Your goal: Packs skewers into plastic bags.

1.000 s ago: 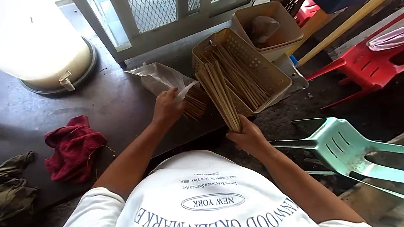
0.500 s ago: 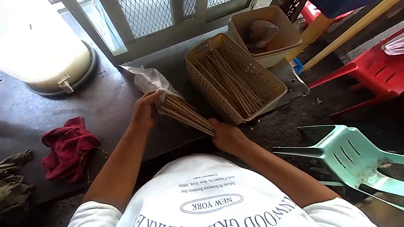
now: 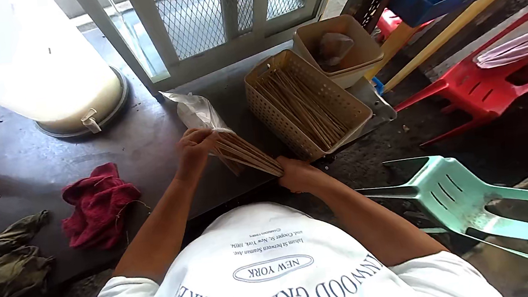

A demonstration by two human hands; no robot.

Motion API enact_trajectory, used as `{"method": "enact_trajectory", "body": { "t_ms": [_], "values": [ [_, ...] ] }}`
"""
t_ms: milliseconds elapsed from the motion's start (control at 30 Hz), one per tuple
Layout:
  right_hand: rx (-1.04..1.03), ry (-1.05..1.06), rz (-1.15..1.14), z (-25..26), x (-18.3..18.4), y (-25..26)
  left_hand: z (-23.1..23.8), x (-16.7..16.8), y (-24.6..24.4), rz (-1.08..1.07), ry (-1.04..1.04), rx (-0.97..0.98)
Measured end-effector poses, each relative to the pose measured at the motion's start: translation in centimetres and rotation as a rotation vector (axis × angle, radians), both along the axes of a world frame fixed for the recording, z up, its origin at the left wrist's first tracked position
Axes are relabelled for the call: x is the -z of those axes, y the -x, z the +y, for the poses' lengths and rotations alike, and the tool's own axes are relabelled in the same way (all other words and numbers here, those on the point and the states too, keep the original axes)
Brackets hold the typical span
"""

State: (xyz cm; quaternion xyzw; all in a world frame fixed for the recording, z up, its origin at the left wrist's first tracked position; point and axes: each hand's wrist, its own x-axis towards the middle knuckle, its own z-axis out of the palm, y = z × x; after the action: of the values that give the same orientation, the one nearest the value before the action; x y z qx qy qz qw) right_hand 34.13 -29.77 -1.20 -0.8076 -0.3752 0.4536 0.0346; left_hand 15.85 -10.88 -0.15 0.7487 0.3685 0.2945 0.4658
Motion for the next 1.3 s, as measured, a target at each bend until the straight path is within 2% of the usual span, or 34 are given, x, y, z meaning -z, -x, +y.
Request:
{"method": "enact_trajectory", "body": {
  "t_ms": [100, 267, 433, 533, 633, 733, 833, 967, 1033, 1100, 1300],
  "values": [
    [0.086, 0.045, 0.08, 0.2, -0.3, 1.1, 0.3, 0.4, 0.6, 0.025, -0.151, 0.032],
    [0.203, 0.068, 0.189, 0.2, -0.3, 2.2, 1.5, -0.1, 1.5, 0.071, -0.008, 0.034],
    [0.358, -0.143, 0.663, -0.1, -0.2, 3.6, 1.0, 0.5, 1.7, 0.064, -0.065, 0.181],
    [0.378, -0.216, 0.827, 1.0, 0.3, 4.5, 0.4, 0.4, 1.9, 0.055, -0.084, 0.231],
    [0.412, -0.235, 0.876, 2.5, 0.8, 5.2, 0.1, 0.6, 2.3, -0.002, -0.096, 0.253],
    [0.445, -0.259, 0.881, 3.4, 1.3, 5.7, 0.3, 0.6, 2.9, 0.032, -0.071, 0.252],
    [0.462, -0.344, 0.904, 4.5, -0.3, 6.5, -0.1, 0.7, 3.2, 0.061, -0.002, 0.274],
    [0.487, -0.425, 0.999, 7.8, -1.6, 6.9, -0.5, -0.1, 3.4, -0.025, 0.108, 0.287],
    [0.441, -0.453, 0.979, 8.8, -2.4, 6.7, -0.1, -0.5, 3.3, -0.059, 0.125, 0.276],
    [0.309, -0.448, 0.847, 8.9, -4.3, 6.0, 0.8, -1.5, 3.3, -0.06, 0.182, 0.221],
    [0.002, -0.511, 0.09, 9.6, -9.5, 4.4, 2.9, -6.3, 2.3, -0.145, 0.313, 0.138]
  ]
}}
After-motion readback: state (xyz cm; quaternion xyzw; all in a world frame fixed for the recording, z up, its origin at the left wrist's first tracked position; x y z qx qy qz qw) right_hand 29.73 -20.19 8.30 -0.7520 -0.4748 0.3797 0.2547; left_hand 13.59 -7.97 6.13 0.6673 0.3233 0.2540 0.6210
